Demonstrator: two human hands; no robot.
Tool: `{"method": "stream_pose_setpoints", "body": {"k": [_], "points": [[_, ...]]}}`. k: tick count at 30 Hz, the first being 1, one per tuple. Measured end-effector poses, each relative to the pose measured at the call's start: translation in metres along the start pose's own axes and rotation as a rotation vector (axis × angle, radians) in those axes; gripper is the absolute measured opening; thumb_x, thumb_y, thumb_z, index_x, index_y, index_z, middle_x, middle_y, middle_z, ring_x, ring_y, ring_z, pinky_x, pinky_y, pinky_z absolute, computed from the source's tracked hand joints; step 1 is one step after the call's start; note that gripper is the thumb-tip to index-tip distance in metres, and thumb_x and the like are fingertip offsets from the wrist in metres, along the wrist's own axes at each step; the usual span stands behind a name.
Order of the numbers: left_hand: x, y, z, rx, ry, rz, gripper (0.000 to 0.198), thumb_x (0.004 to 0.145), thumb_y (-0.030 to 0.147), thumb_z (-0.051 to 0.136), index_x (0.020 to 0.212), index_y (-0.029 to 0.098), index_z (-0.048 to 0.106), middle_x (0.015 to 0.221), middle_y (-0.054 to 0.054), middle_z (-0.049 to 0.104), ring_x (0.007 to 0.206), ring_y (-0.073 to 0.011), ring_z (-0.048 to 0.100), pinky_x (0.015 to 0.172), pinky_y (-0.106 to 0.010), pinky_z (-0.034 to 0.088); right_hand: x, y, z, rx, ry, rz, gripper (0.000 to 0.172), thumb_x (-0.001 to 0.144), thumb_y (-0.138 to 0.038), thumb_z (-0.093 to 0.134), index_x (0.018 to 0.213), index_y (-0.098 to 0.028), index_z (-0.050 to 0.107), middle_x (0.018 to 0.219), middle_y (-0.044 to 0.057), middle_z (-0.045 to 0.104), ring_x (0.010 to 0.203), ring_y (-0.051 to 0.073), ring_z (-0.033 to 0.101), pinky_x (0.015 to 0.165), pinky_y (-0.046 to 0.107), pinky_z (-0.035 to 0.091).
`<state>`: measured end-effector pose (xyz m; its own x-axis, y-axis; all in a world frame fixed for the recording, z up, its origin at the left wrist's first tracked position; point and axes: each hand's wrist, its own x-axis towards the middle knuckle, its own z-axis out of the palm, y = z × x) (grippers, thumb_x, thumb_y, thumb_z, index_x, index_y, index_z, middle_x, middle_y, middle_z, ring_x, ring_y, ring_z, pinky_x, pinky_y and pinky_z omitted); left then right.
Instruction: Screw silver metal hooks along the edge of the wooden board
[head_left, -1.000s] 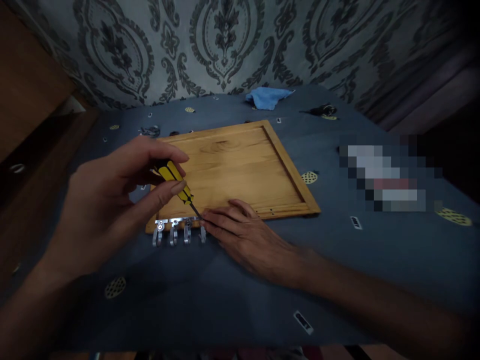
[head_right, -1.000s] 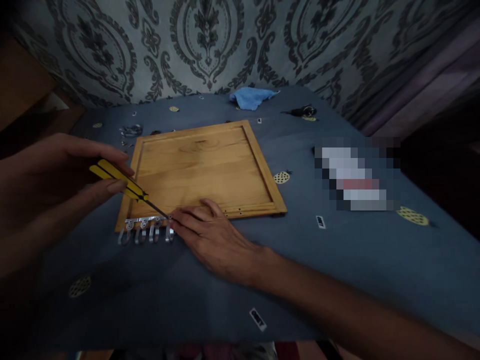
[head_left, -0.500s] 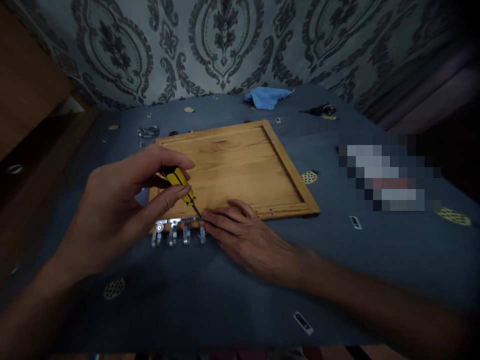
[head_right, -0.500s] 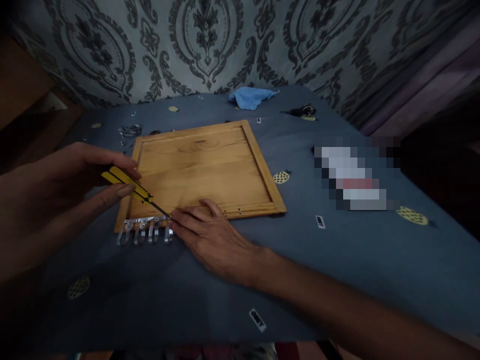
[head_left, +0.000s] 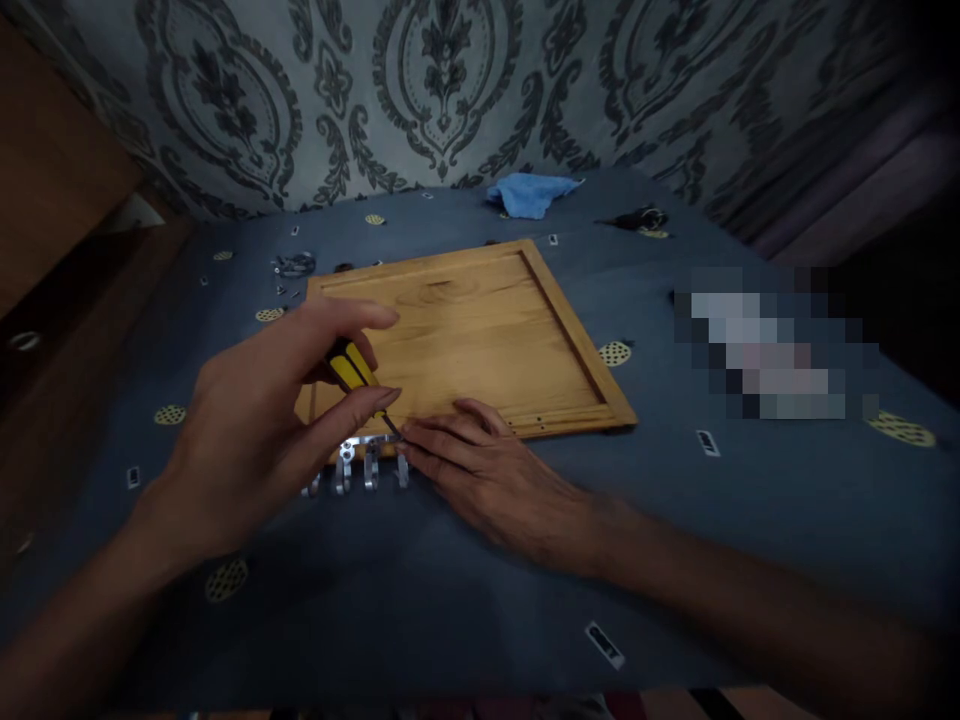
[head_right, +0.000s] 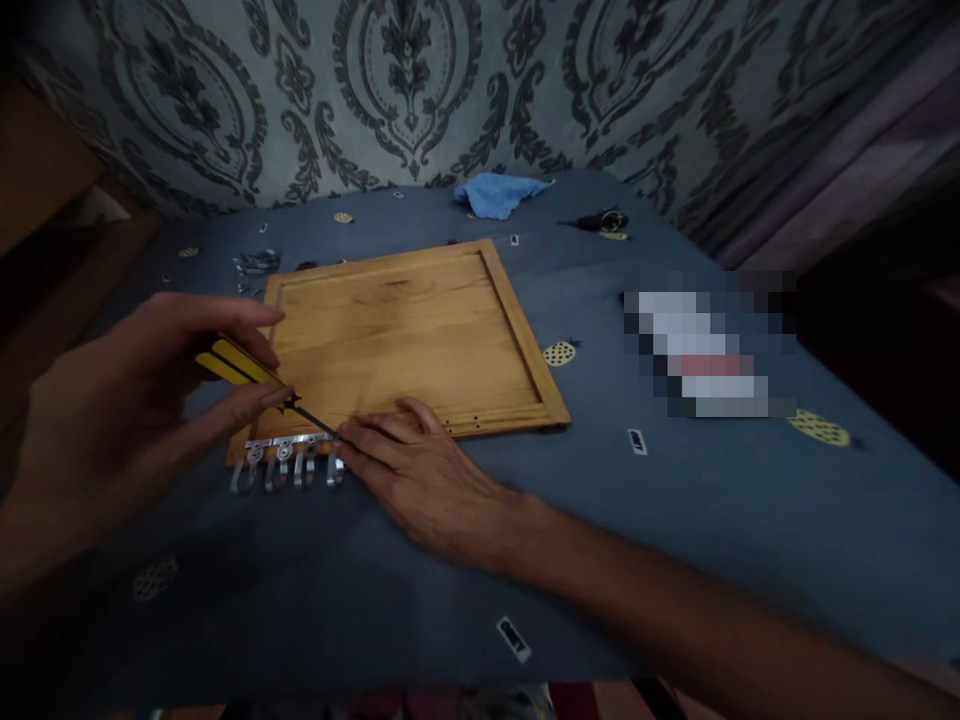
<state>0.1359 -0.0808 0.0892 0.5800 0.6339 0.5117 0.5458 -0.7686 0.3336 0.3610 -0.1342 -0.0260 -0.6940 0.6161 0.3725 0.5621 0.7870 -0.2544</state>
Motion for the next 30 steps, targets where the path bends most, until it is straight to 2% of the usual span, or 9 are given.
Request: {"method": "stream_pose_setpoints", "body": {"k": [4, 7, 9, 13, 16, 18, 25, 27, 30], "points": [[-0.0013, 0.0056, 0.0018, -0.274, 0.046, -0.171, 0.034, 0.086, 0.022, 0.077, 0.118, 0.024, 0.065, 0.106, 0.002, 0.070, 0.098, -0.0134, 0.072, 0.084, -0.019, 0.060, 0.0002, -0.0005, -0.0008, 0.000, -0.008, 0.007, 0.040, 0.106, -0.015, 0.047, 0.144, -0.014, 0.058, 0.145, 0.012, 0.065, 0.138, 0.025, 0.053, 0.119, 0.054, 0.034], [-0.0014, 0.0063, 0.0017, -0.309, 0.048, -0.208, 0.027, 0.085, 0.021, 0.078, 0.109, 0.024, 0.067, 0.101, 0.003, 0.071, 0.094, -0.0127, 0.073, 0.082, -0.018, 0.061, 0.0003, -0.0011, -0.0019, 0.006, -0.015, 0.007, 0.040, 0.105, -0.014, 0.047, 0.144, -0.012, 0.057, 0.146, 0.013, 0.064, 0.137, 0.025, 0.053, 0.119, 0.053, 0.033], [-0.0011, 0.0048, 0.0012, -0.254, 0.031, -0.176, 0.026, 0.088, 0.022, 0.075, 0.113, 0.023, 0.067, 0.101, 0.003, 0.072, 0.092, -0.0117, 0.074, 0.082, -0.017, 0.060, 0.0006, -0.0013, -0.0021, 0.007, -0.012, 0.007, 0.039, 0.106, -0.014, 0.047, 0.144, -0.012, 0.058, 0.145, 0.013, 0.064, 0.137, 0.025, 0.053, 0.120, 0.052, 0.033], [0.0015, 0.0014, -0.0008, -0.007, -0.006, -0.002, 0.027, 0.098, 0.026, 0.066, 0.124, 0.018, 0.064, 0.107, -0.001, 0.074, 0.086, -0.0103, 0.073, 0.082, -0.019, 0.059, 0.0010, -0.0007, -0.0013, 0.007, -0.008, 0.011, 0.040, 0.106, -0.016, 0.047, 0.144, -0.013, 0.057, 0.145, 0.012, 0.065, 0.138, 0.025, 0.052, 0.120, 0.054, 0.033], [0.0032, 0.0024, -0.0026, 0.082, -0.006, 0.078, 0.023, 0.100, 0.031, 0.065, 0.119, 0.018, 0.066, 0.097, -0.001, 0.073, 0.077, -0.0111, 0.069, 0.073, -0.021, 0.058, 0.0009, -0.0003, -0.0011, 0.009, -0.017, 0.013, 0.042, 0.104, -0.016, 0.050, 0.146, -0.014, 0.057, 0.144, 0.013, 0.065, 0.138, 0.026, 0.053, 0.119, 0.054, 0.035], [0.0029, 0.0049, -0.0035, 0.071, -0.002, 0.068, 0.022, 0.099, 0.033, 0.067, 0.116, 0.019, 0.067, 0.095, 0.000, 0.073, 0.076, -0.0114, 0.067, 0.071, -0.022, 0.057, 0.0007, -0.0004, -0.0013, 0.010, -0.024, 0.009, 0.043, 0.103, -0.015, 0.052, 0.146, -0.014, 0.057, 0.144, 0.014, 0.065, 0.137, 0.026, 0.054, 0.118, 0.055, 0.036], [-0.0022, 0.0093, -0.0034, -0.118, -0.007, -0.124, 0.024, 0.096, 0.026, 0.068, 0.120, 0.023, 0.068, 0.109, 0.003, 0.075, 0.092, -0.0124, 0.073, 0.082, -0.019, 0.059, 0.0005, -0.0004, -0.0005, 0.020, -0.004, 0.015, 0.040, 0.105, -0.015, 0.048, 0.144, -0.013, 0.058, 0.143, 0.013, 0.066, 0.137, 0.026, 0.054, 0.119, 0.055, 0.035], [-0.0020, 0.0071, -0.0027, -0.081, -0.006, -0.103, 0.023, 0.096, 0.026, 0.068, 0.119, 0.023, 0.068, 0.107, 0.003, 0.075, 0.090, -0.0118, 0.074, 0.080, -0.019, 0.058, 0.0004, 0.0001, 0.0002, 0.021, 0.007, 0.007, 0.040, 0.105, -0.016, 0.048, 0.143, -0.012, 0.059, 0.143, 0.013, 0.066, 0.137, 0.026, 0.053, 0.119, 0.055, 0.035], [-0.0005, 0.0041, -0.0017, 0.022, -0.017, 0.001, 0.024, 0.098, 0.029, 0.067, 0.120, 0.018, 0.068, 0.103, 0.001, 0.076, 0.084, -0.0103, 0.073, 0.079, -0.018, 0.058, 0.0005, 0.0003, 0.0004, 0.021, 0.004, 0.004, 0.041, 0.104, -0.015, 0.049, 0.143, -0.014, 0.059, 0.143, 0.014, 0.066, 0.137, 0.026, 0.054, 0.118, 0.055, 0.036]]}}
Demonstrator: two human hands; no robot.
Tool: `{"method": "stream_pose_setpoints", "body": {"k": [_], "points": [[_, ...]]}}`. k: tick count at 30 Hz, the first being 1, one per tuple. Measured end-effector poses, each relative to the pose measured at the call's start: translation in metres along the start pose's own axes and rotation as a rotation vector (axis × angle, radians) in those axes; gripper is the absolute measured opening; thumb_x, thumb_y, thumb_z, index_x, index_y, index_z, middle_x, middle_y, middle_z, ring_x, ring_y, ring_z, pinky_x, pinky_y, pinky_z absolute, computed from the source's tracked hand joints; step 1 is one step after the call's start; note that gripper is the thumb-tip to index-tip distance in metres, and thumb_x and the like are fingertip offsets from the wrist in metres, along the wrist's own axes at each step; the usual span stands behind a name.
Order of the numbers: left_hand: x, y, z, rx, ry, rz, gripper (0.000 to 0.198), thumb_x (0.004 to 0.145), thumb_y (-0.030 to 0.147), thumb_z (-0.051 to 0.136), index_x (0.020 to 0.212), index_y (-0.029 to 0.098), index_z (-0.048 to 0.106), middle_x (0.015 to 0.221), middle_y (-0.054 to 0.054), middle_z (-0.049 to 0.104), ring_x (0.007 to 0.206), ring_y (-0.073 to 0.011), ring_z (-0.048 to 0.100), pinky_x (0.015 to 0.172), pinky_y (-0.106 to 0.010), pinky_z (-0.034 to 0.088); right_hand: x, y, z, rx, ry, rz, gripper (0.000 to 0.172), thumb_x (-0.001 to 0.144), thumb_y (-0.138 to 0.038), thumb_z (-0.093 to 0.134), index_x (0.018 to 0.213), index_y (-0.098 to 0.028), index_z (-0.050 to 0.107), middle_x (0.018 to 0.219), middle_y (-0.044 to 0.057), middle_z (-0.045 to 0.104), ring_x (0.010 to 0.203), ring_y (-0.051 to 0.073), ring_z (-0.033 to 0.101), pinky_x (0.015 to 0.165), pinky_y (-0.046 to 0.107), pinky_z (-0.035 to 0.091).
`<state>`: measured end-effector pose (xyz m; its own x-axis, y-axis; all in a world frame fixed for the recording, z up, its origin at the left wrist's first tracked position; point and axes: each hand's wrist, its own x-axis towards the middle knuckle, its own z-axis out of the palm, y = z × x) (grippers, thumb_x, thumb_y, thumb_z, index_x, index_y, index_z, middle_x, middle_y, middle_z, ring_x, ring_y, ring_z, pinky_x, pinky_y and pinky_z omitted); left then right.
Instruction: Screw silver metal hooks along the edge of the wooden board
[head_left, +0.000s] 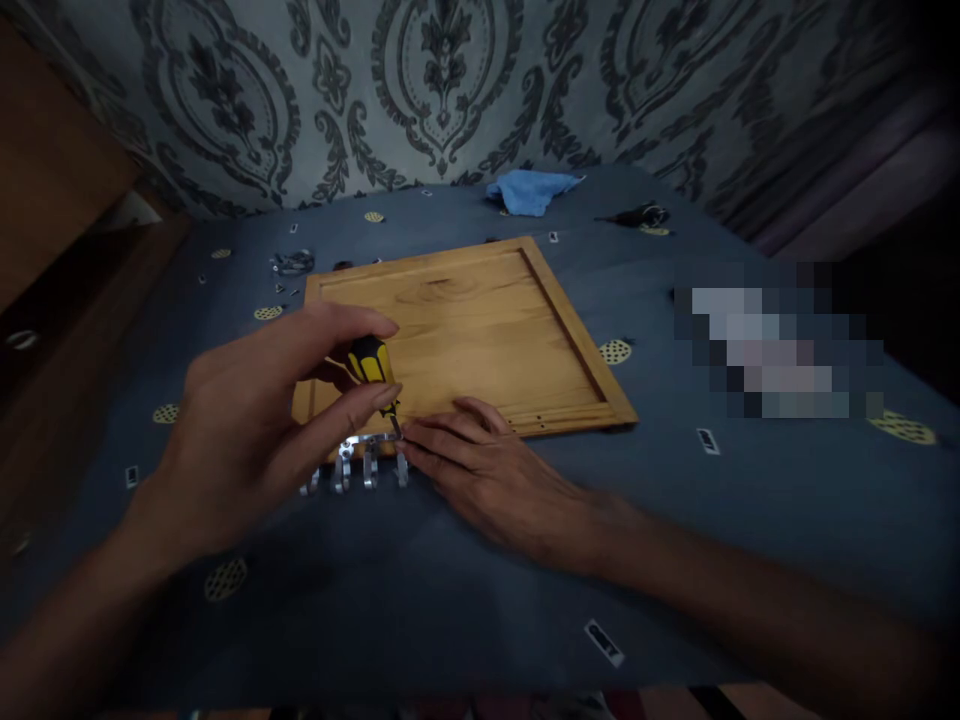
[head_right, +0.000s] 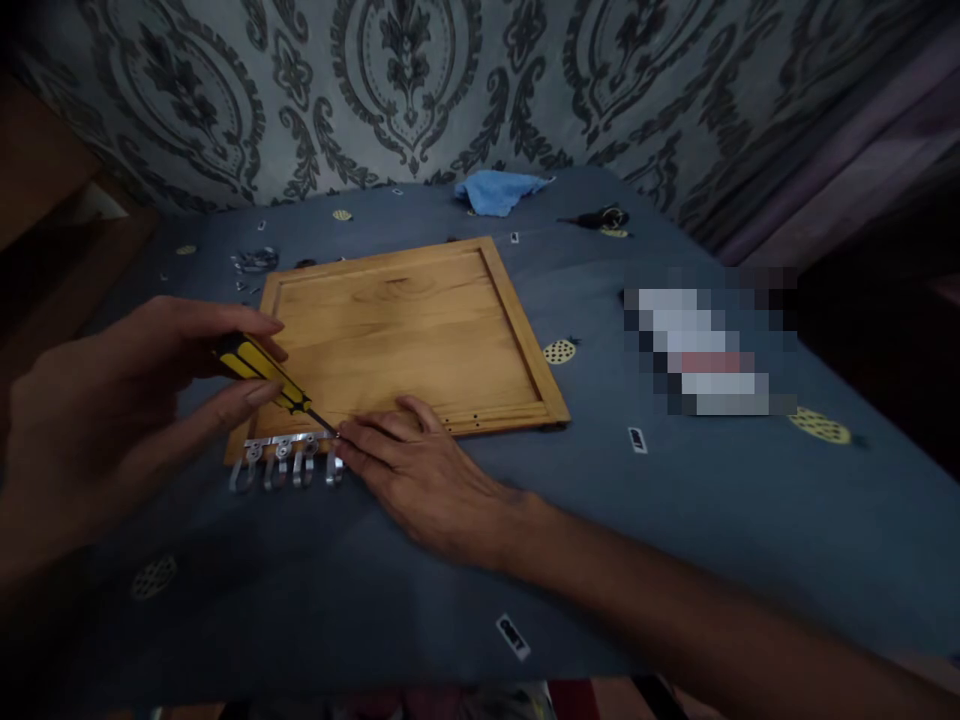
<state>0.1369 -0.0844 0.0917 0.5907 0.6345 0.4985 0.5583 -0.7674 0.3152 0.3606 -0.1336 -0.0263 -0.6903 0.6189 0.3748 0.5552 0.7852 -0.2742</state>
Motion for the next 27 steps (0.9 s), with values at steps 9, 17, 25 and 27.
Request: {"method": "stream_pose_setpoints", "body": {"k": [9, 17, 25, 27], "points": [[-0.0021, 0.0016, -0.0044, -0.007, -0.007, -0.049, 0.027, 0.099, 0.033, 0.063, 0.124, 0.025, 0.067, 0.103, 0.003, 0.077, 0.087, -0.0130, 0.074, 0.076, -0.022, 0.057, -0.0009, 0.0005, 0.0026, -0.012, 0.017, -0.001, 0.041, 0.104, -0.015, 0.049, 0.144, -0.013, 0.058, 0.142, 0.014, 0.067, 0.138, 0.027, 0.053, 0.118, 0.056, 0.036], [0.0003, 0.0034, -0.0043, 0.037, -0.025, 0.038, 0.030, 0.099, 0.024, 0.064, 0.128, 0.018, 0.065, 0.110, -0.003, 0.077, 0.084, -0.0116, 0.074, 0.082, -0.020, 0.060, 0.0005, -0.0010, -0.0003, -0.004, -0.002, 0.016, 0.041, 0.104, -0.014, 0.048, 0.144, -0.015, 0.059, 0.142, 0.013, 0.067, 0.137, 0.026, 0.054, 0.117, 0.056, 0.037], [0.0006, 0.0005, -0.0036, -0.001, -0.056, -0.009, 0.030, 0.098, 0.027, 0.065, 0.128, 0.026, 0.066, 0.115, 0.000, 0.077, 0.088, -0.0146, 0.074, 0.081, -0.023, 0.062, -0.0001, -0.0012, 0.0009, -0.013, 0.008, 0.018, 0.039, 0.106, -0.015, 0.047, 0.143, -0.015, 0.059, 0.143, 0.012, 0.067, 0.138, 0.026, 0.054, 0.119, 0.054, 0.035], [0.0007, 0.0013, -0.0063, -0.048, -0.083, -0.033, 0.032, 0.097, 0.025, 0.065, 0.129, 0.025, 0.065, 0.115, 0.000, 0.077, 0.090, -0.0142, 0.074, 0.081, -0.022, 0.061, -0.0004, -0.0008, 0.0016, -0.011, 0.009, 0.023, 0.039, 0.107, -0.015, 0.046, 0.143, -0.016, 0.059, 0.143, 0.011, 0.067, 0.138, 0.025, 0.053, 0.120, 0.054, 0.034]]}}
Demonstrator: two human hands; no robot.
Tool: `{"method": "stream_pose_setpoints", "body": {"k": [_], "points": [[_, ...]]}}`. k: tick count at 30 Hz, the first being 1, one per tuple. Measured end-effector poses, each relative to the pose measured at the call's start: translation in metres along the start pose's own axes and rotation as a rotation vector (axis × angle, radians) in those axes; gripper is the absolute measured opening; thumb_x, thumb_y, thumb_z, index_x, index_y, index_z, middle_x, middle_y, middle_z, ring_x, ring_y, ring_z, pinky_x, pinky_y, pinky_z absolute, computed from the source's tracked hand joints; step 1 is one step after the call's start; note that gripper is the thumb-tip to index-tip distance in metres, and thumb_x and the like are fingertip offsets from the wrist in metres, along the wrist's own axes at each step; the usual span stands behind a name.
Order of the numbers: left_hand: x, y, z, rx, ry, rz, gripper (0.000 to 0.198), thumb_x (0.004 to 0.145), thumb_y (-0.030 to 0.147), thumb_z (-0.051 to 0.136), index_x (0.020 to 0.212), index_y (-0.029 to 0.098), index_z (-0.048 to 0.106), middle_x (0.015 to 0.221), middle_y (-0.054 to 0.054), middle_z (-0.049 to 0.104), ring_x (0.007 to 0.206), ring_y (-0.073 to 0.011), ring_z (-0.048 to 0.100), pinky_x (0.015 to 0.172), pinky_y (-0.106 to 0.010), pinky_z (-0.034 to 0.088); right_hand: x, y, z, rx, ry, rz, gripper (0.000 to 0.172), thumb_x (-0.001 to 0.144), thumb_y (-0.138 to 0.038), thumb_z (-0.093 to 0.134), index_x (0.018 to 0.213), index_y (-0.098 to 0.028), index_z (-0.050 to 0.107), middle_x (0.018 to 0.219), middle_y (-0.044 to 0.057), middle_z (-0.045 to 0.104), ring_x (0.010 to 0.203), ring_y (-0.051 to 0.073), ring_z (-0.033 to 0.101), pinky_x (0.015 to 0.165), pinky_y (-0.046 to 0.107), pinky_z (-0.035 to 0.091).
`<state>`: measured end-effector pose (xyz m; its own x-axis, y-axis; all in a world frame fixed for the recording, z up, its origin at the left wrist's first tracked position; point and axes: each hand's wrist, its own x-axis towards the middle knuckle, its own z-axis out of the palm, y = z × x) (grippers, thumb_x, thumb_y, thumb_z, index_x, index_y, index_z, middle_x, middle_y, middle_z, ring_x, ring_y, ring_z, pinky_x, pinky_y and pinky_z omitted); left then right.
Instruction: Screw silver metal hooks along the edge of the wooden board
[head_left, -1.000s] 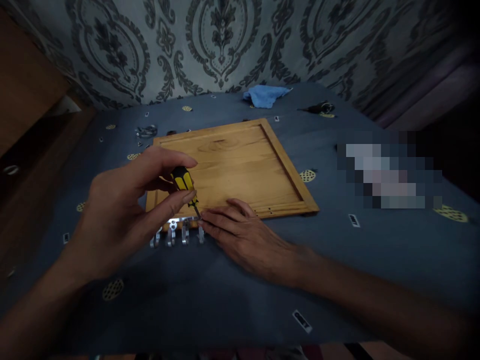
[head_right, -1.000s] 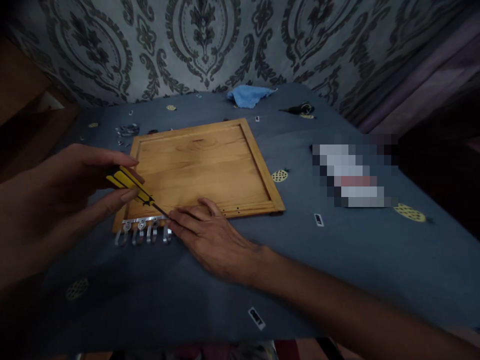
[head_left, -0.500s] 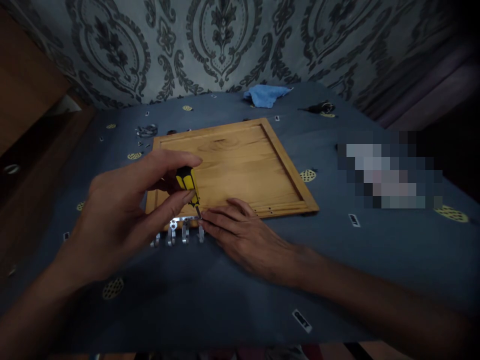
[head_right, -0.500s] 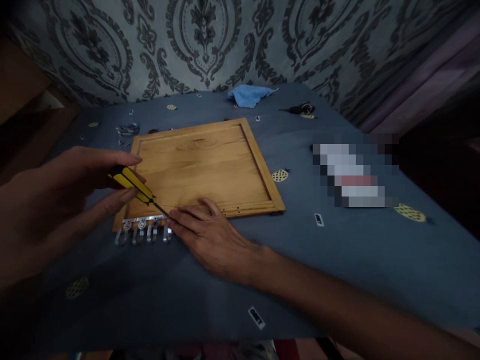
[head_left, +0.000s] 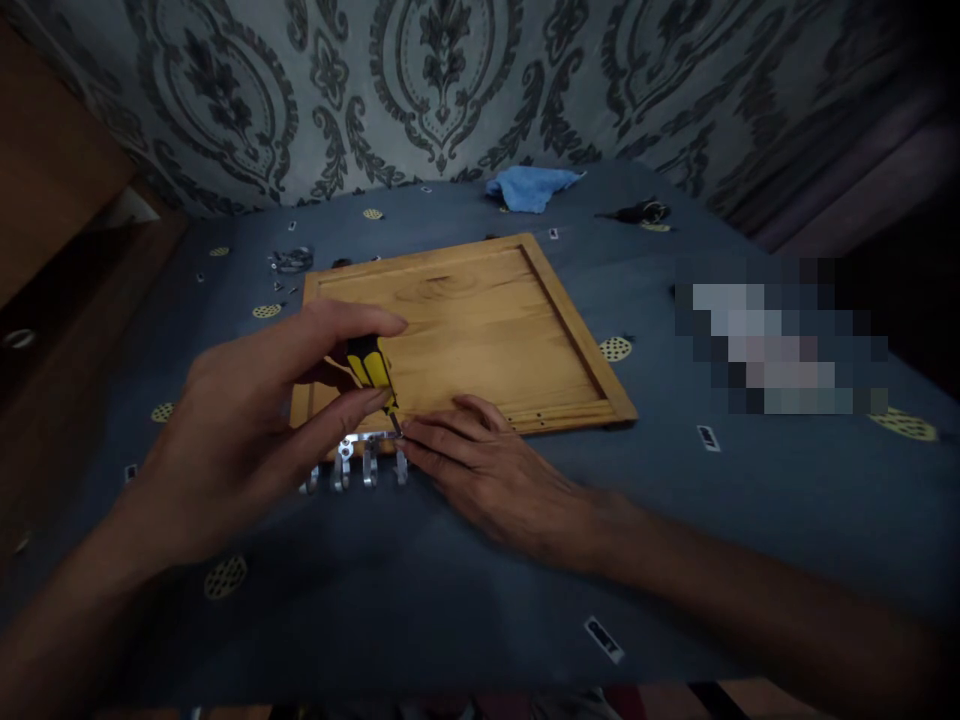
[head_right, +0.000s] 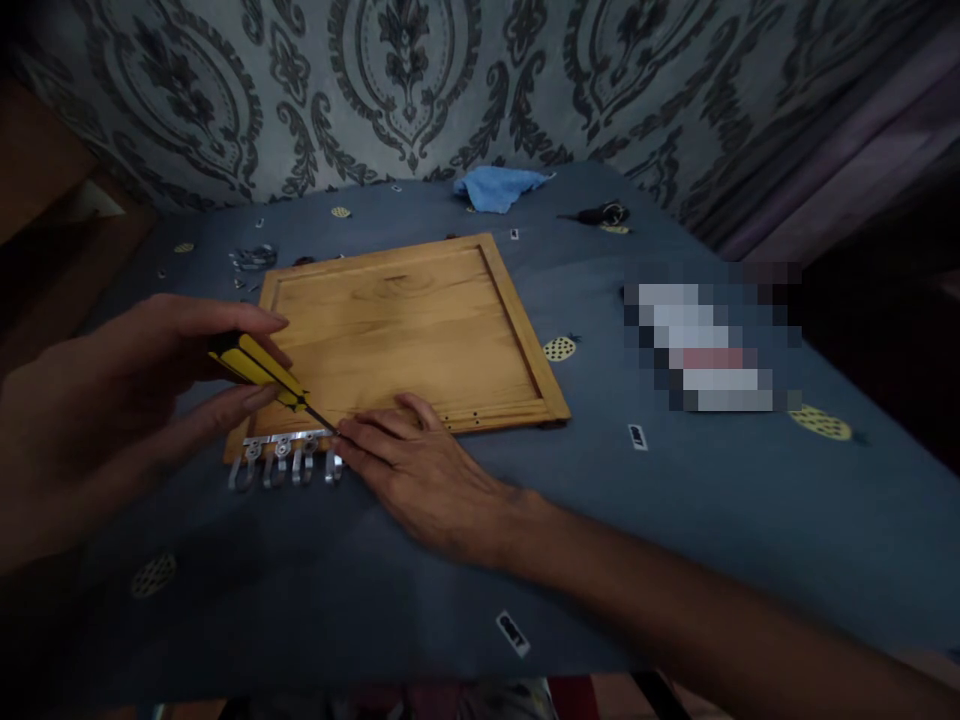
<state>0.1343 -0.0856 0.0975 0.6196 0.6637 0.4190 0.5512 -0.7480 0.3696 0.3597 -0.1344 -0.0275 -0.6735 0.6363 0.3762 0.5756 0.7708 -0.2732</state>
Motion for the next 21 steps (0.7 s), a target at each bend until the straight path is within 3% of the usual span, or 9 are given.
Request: {"method": "stream_pose_setpoints", "body": {"k": [7, 18, 21], "points": [[-0.0011, 0.0044, -0.0111, -0.100, 0.125, -0.117, 0.033, 0.091, 0.024, 0.072, 0.123, 0.032, 0.069, 0.119, 0.003, 0.072, 0.107, -0.0172, 0.071, 0.086, -0.025, 0.061, -0.0005, 0.0012, 0.0012, 0.014, 0.013, -0.010, 0.039, 0.107, -0.016, 0.045, 0.144, -0.016, 0.058, 0.142, 0.012, 0.067, 0.138, 0.025, 0.054, 0.119, 0.054, 0.034], [-0.0019, -0.0029, -0.0025, -0.059, 0.056, -0.023, 0.034, 0.093, 0.025, 0.069, 0.127, 0.027, 0.067, 0.119, -0.001, 0.073, 0.093, -0.0166, 0.074, 0.067, -0.023, 0.059, 0.0005, 0.0000, -0.0003, 0.011, -0.001, -0.004, 0.040, 0.105, -0.015, 0.049, 0.144, -0.015, 0.058, 0.143, 0.012, 0.067, 0.137, 0.026, 0.054, 0.118, 0.055, 0.036], [-0.0022, -0.0001, -0.0022, -0.056, 0.044, -0.057, 0.032, 0.094, 0.025, 0.068, 0.126, 0.026, 0.068, 0.119, 0.000, 0.074, 0.094, -0.0153, 0.073, 0.075, -0.023, 0.059, 0.0010, -0.0004, -0.0021, 0.011, -0.019, -0.001, 0.041, 0.104, -0.015, 0.049, 0.144, -0.015, 0.059, 0.144, 0.012, 0.066, 0.138, 0.026, 0.053, 0.119, 0.055, 0.035]]}}
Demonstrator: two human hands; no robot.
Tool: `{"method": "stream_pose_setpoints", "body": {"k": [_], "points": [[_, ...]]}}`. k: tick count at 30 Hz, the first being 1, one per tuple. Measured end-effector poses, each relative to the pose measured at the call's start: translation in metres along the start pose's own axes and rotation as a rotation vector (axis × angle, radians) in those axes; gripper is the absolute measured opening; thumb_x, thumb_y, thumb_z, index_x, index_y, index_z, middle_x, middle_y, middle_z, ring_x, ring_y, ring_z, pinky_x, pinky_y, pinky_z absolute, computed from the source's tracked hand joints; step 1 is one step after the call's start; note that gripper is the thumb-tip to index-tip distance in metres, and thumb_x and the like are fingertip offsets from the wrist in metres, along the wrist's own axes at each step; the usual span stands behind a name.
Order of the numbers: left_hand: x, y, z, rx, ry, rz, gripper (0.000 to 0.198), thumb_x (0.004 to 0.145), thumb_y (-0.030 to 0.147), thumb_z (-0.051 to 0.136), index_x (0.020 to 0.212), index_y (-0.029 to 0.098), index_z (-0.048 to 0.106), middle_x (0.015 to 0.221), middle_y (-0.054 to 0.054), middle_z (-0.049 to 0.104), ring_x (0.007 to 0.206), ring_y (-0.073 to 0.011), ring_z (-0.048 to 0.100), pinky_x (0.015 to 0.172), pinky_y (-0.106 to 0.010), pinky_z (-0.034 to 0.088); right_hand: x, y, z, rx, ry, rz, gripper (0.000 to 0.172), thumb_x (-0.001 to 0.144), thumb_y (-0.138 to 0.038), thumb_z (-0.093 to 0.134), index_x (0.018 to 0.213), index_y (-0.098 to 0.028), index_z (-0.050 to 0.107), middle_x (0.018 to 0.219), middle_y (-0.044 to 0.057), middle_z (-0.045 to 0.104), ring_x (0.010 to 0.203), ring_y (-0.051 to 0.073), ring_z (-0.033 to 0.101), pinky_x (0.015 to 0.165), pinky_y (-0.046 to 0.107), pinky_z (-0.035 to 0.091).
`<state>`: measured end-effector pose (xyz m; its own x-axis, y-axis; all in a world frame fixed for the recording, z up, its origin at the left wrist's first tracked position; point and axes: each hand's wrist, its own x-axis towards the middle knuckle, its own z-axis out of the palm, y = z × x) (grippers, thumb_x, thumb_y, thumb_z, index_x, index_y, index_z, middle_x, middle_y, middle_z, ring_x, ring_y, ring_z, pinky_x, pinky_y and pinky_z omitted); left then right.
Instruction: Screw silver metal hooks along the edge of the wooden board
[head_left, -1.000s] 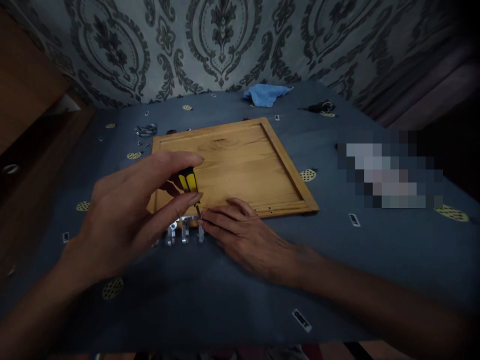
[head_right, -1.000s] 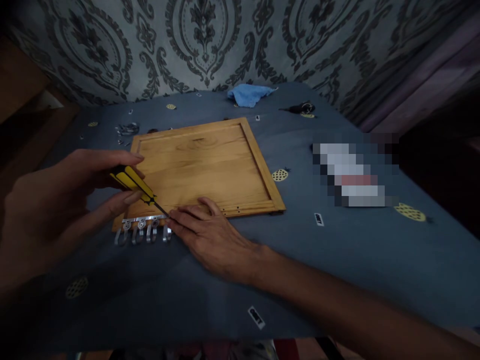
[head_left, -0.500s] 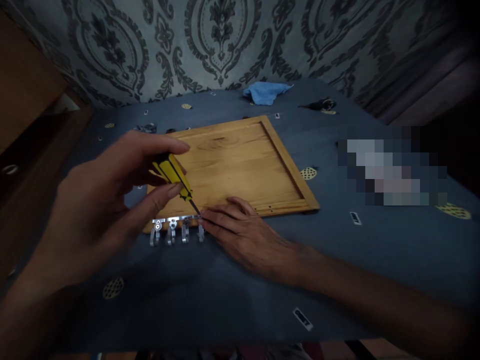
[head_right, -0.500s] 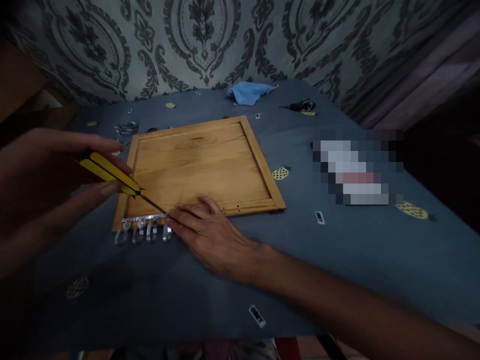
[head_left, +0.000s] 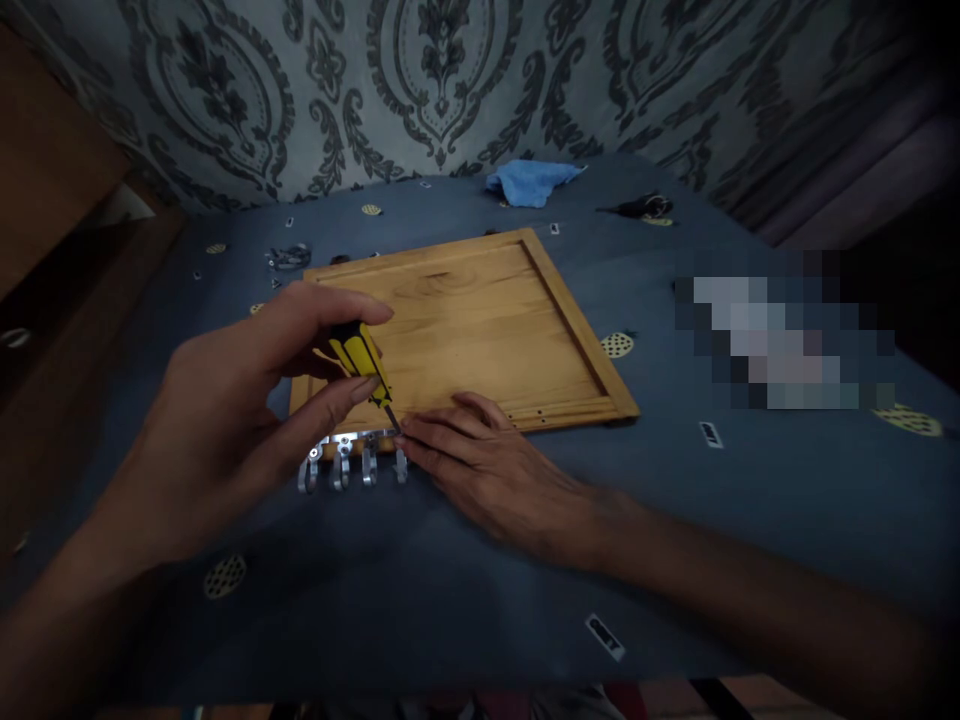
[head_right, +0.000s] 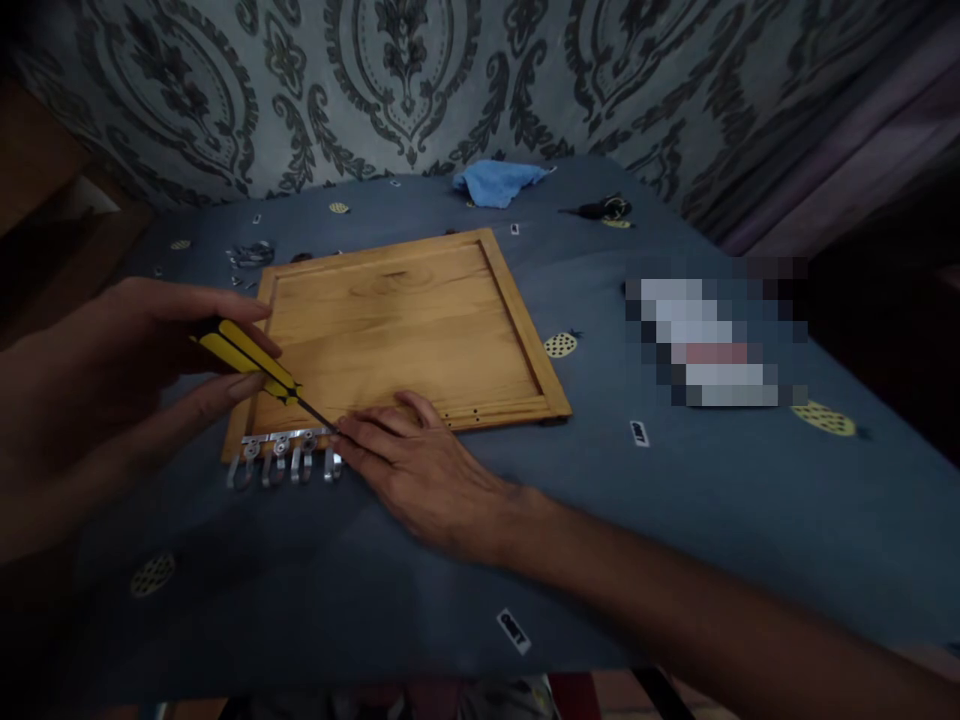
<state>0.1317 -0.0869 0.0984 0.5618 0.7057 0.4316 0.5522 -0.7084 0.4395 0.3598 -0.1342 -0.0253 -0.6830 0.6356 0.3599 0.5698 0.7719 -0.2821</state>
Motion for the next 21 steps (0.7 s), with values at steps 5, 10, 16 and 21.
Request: {"method": "stream_pose_setpoints", "body": {"k": [5, 10, 16, 21], "points": [[0.0004, 0.0003, 0.0009, 0.035, -0.021, -0.043, 0.031, 0.095, 0.029, 0.064, 0.126, 0.029, 0.067, 0.116, 0.002, 0.075, 0.093, -0.0173, 0.074, 0.076, -0.025, 0.059, 0.0000, 0.0010, 0.0004, -0.001, 0.016, -0.013, 0.041, 0.104, -0.014, 0.048, 0.144, -0.013, 0.059, 0.142, 0.013, 0.067, 0.136, 0.026, 0.054, 0.118, 0.055, 0.036], [0.0026, -0.0056, 0.0020, 0.143, -0.034, 0.046, 0.031, 0.097, 0.033, 0.062, 0.127, 0.028, 0.066, 0.110, 0.002, 0.076, 0.085, -0.0179, 0.075, 0.078, -0.027, 0.059, -0.0004, 0.0013, 0.0018, -0.021, 0.029, -0.024, 0.042, 0.103, -0.015, 0.051, 0.144, -0.014, 0.059, 0.142, 0.013, 0.067, 0.136, 0.026, 0.054, 0.118, 0.053, 0.036], [0.0032, 0.0006, 0.0019, 0.135, 0.000, 0.055, 0.025, 0.098, 0.032, 0.063, 0.122, 0.030, 0.069, 0.101, 0.002, 0.073, 0.082, -0.0166, 0.071, 0.083, -0.027, 0.059, 0.0004, 0.0005, -0.0015, -0.012, -0.002, -0.008, 0.042, 0.103, -0.014, 0.050, 0.144, -0.016, 0.059, 0.142, 0.013, 0.067, 0.138, 0.025, 0.053, 0.118, 0.053, 0.037], [0.0009, -0.0005, 0.0011, 0.036, 0.009, 0.002, 0.025, 0.096, 0.031, 0.065, 0.121, 0.033, 0.070, 0.109, 0.004, 0.074, 0.092, -0.0179, 0.072, 0.076, -0.026, 0.059, -0.0001, -0.0001, -0.0009, 0.000, 0.016, -0.006, 0.040, 0.106, -0.015, 0.045, 0.143, -0.015, 0.060, 0.143, 0.011, 0.067, 0.137, 0.026, 0.054, 0.119, 0.053, 0.036]]}}
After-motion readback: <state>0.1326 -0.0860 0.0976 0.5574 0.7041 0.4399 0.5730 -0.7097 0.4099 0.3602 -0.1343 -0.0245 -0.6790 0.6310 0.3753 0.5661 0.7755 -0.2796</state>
